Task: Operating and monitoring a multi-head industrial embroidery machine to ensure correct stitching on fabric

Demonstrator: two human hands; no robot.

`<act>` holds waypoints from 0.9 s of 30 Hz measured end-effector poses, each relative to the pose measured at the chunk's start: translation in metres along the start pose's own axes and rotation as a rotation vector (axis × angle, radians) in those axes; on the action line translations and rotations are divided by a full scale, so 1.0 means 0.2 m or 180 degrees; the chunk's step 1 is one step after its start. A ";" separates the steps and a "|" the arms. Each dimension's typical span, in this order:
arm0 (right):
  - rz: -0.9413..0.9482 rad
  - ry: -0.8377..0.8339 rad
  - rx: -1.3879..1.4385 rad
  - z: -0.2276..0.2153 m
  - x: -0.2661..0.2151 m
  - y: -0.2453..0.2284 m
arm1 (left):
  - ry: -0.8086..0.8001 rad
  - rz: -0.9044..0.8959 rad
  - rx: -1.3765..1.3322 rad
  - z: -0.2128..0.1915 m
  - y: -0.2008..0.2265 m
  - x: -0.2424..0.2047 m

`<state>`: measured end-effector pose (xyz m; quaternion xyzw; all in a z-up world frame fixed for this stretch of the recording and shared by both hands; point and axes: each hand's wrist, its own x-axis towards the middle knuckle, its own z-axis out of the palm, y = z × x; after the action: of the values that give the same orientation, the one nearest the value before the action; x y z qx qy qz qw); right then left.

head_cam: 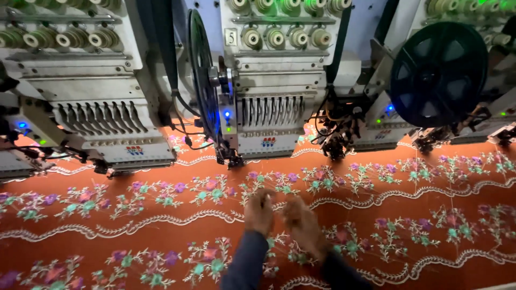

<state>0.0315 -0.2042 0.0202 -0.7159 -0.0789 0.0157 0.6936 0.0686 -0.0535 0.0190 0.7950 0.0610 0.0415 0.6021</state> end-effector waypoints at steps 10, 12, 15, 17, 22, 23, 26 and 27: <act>0.0619 -0.0014 0.1639 -0.09 0.60 -0.10 | -0.1053 0.1332 0.1470 -0.20 0.05 -0.45; 0.0110 -0.0396 0.1995 -0.13 0.66 -0.12 | -0.0824 0.1232 0.1085 -0.25 0.07 -0.45; 0.0798 -0.0260 0.2544 -0.15 0.75 -0.07 | -0.0435 0.0906 0.1288 -0.30 0.06 -0.42; 0.0895 -0.0366 0.2642 -0.21 0.80 0.09 | -0.0345 0.0950 0.0935 -0.30 0.03 -0.40; 0.1088 0.0780 0.1075 0.02 0.68 -0.22 | -0.0499 0.0778 0.1058 -0.28 -0.07 -0.41; 0.1000 0.0901 0.1054 0.04 0.70 -0.17 | -0.0454 0.0745 0.1165 -0.31 -0.06 -0.42; 0.0839 0.1322 0.1508 0.15 0.60 -0.16 | -0.0236 0.0770 0.1180 -0.30 -0.15 -0.43; 0.0842 0.1318 0.1506 0.19 0.58 -0.16 | -0.0233 0.0767 0.1179 -0.32 -0.13 -0.43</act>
<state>0.1380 -0.1501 0.0617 -0.5271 0.1630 -0.0224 0.8337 -0.0272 0.0019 0.0123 0.8945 -0.0497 0.0723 0.4383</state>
